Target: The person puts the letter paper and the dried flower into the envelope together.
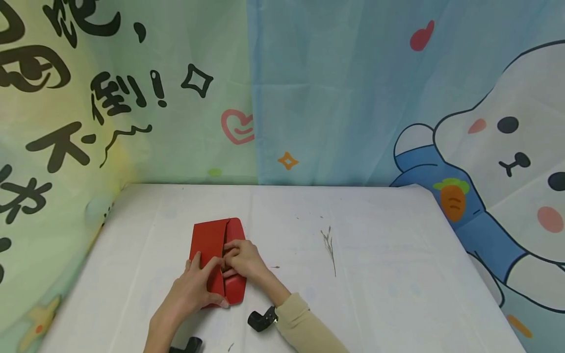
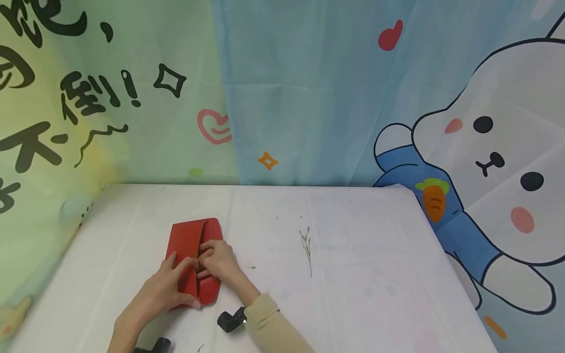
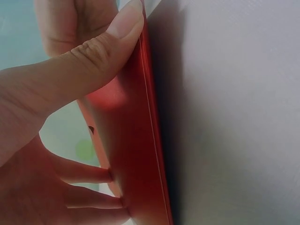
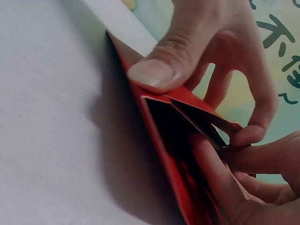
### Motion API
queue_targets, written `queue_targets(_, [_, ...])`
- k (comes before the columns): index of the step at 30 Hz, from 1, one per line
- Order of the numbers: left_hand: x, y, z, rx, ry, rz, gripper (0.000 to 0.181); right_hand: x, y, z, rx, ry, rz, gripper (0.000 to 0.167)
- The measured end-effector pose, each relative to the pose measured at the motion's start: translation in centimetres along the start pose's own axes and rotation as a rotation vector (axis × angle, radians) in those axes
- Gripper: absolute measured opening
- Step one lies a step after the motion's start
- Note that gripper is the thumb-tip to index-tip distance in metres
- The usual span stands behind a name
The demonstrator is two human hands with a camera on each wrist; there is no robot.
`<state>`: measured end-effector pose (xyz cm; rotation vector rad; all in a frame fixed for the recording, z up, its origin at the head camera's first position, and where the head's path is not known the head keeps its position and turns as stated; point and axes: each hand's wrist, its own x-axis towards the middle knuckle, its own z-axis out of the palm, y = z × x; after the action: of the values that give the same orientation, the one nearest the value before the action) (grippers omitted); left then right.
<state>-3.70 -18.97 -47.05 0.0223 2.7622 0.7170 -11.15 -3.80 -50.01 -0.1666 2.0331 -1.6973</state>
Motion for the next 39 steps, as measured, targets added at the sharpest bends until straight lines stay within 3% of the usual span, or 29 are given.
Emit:
queue_targets(10, [0.0, -0.1, 0.0, 0.003, 0.008, 0.011, 0.087, 0.2, 0.1, 0.4, -0.062, 0.045, -0.031, 0.032])
queue_targets(18, [0.2, 0.0, -0.1, 0.014, 0.009, 0.02, 0.087, 0.0, 0.1, 0.2, -0.018, 0.057, -0.033, 0.026])
queue_targets(30, [-0.1, -0.1, 0.1, 0.008, 0.025, 0.03, 0.082, -2.4, 0.4, -2.5, 0.037, 0.046, -0.08, 0.021])
queue_targets(35, [-0.2, 0.0, 0.2, -0.01, 0.038, 0.033, 0.079, -3.5, 0.6, -4.0, -0.057, 0.106, -0.138, 0.02])
queue_targets(39, [-0.3, 0.1, 0.2, -0.011, 0.051, 0.037, 0.078, -4.3, 0.6, -5.2, -0.253, 0.2, -0.214, 0.018])
